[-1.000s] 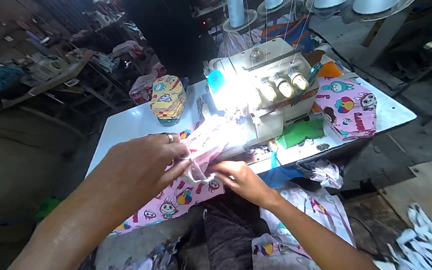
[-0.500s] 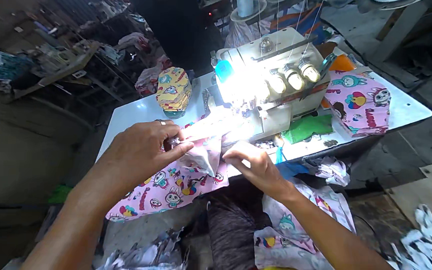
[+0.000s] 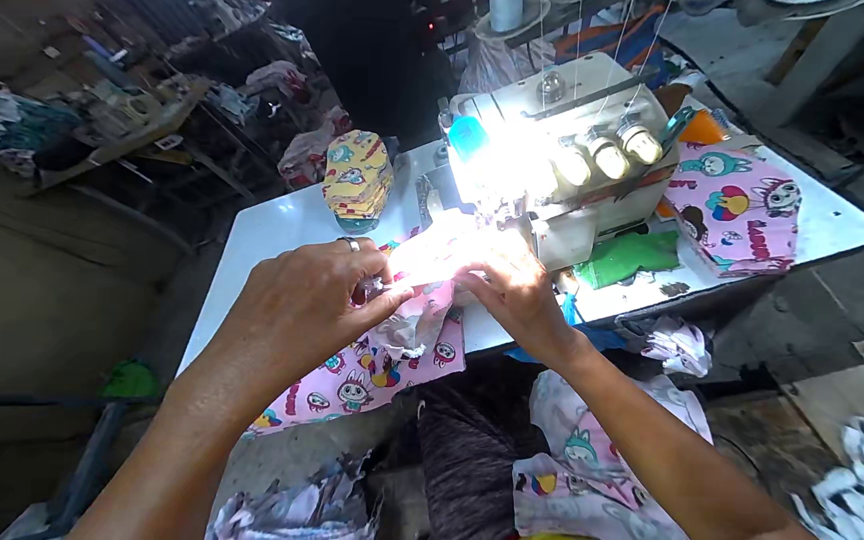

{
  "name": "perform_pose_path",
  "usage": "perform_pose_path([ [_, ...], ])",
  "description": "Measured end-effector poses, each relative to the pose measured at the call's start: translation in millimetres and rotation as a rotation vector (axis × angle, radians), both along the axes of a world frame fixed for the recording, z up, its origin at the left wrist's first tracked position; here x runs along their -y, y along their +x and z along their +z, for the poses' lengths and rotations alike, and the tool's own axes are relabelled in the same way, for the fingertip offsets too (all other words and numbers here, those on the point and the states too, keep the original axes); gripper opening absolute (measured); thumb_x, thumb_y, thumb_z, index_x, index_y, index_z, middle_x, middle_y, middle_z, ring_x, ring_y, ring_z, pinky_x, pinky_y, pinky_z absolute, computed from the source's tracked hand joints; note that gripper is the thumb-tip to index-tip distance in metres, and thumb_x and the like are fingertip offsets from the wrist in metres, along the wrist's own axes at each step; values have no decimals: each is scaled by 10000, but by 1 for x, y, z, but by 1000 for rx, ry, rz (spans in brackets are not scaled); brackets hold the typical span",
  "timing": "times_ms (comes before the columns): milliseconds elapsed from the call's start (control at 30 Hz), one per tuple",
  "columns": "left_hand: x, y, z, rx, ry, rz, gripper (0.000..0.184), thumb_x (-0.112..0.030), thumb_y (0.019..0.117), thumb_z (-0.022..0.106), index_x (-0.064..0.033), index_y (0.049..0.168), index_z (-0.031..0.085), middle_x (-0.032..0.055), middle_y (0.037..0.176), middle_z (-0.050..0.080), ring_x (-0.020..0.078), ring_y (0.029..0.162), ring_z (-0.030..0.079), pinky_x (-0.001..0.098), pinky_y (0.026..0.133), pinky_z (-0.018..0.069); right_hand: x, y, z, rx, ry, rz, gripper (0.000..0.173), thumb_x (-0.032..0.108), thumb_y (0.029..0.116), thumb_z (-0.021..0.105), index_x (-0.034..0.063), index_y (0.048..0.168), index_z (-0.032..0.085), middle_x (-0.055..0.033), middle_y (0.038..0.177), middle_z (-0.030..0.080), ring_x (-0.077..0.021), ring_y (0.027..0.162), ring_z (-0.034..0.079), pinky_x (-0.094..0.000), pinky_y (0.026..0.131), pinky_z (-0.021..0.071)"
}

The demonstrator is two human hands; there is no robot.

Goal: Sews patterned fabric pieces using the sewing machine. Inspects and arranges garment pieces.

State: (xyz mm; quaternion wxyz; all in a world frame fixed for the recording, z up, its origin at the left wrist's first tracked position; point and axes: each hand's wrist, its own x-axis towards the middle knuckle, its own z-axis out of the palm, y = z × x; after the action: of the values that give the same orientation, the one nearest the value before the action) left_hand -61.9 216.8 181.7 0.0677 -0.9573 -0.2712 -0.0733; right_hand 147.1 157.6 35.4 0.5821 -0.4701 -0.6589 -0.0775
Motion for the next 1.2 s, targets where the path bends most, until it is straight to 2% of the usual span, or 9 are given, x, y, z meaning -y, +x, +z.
perform_pose_path([
  [200, 7, 4, -3, -27, 34, -60, 356, -493, 952, 543, -188, 822, 674, -30, 804, 626, 157, 631, 615, 384, 498, 452, -4, 7, -1, -9, -13, 22, 110, 77, 967, 669, 34, 1003, 764, -116, 967, 709, -229, 953, 664, -332, 867, 535],
  [367, 16, 6, -4, -42, 47, -93, 374, -511, 944, 535, -196, 833, 703, -43, 827, 648, 133, 617, 610, 353, 485, 443, -6, 9, -1, 16, 9, 67, 163, -26, 929, 652, 49, 997, 779, -114, 1024, 727, -257, 1047, 655, -370, 948, 505],
  [433, 15, 5, -4, -41, 46, -90, 362, -498, 941, 539, -192, 834, 699, -40, 848, 650, 132, 618, 608, 353, 485, 441, -6, 9, -4, 13, 13, 72, 162, -2, 951, 648, 47, 1021, 785, -112, 1050, 725, -247, 1044, 648, -365, 925, 502],
  [567, 9, 3, -4, -23, 43, -77, 371, -506, 957, 527, -194, 831, 684, -33, 858, 659, 153, 660, 637, 384, 500, 463, -8, 10, -13, 40, 15, 23, 148, 168, 964, 701, 69, 1034, 787, -97, 1062, 718, -236, 1061, 643, -372, 934, 497],
  [733, 4, 4, -1, -29, 60, -26, 409, -562, 915, 577, -179, 792, 652, -17, 818, 629, 175, 635, 614, 397, 497, 433, -8, 10, -20, -56, 16, -36, 119, 144, 947, 710, 54, 959, 786, -124, 987, 718, -255, 1007, 647, -385, 926, 497],
  [867, -2, 2, -3, 7, 7, -44, 376, -551, 934, 551, -219, 779, 635, -72, 801, 605, 105, 628, 585, 347, 499, 436, -8, 11, -16, -126, 13, -6, 98, 129, 933, 726, 47, 958, 773, -108, 983, 717, -228, 1000, 651, -366, 913, 500],
  [1067, -1, 3, -3, 33, -6, -53, 369, -536, 941, 547, -218, 769, 621, -77, 787, 589, 84, 622, 565, 321, 504, 425, -8, 15, -16, -100, 16, -16, 114, 153, 944, 723, 59, 956, 785, -101, 950, 710, -220, 962, 640, -364, 888, 490],
  [1133, 0, 5, -2, 59, -15, -68, 350, -518, 948, 556, -208, 812, 648, -76, 756, 537, 73, 595, 508, 295, 503, 392, -6, 18, -15, -94, 14, -19, 124, 162, 946, 716, 59, 949, 787, -99, 943, 711, -212, 942, 640, -346, 869, 496],
  [1200, 2, 7, -3, 78, -12, -86, 322, -470, 953, 563, -202, 907, 735, -64, 765, 554, 84, 598, 511, 300, 512, 395, -4, 21, -13, -82, 6, -15, 133, 158, 949, 705, 52, 958, 785, -102, 951, 719, -213, 943, 644, -338, 867, 495],
])
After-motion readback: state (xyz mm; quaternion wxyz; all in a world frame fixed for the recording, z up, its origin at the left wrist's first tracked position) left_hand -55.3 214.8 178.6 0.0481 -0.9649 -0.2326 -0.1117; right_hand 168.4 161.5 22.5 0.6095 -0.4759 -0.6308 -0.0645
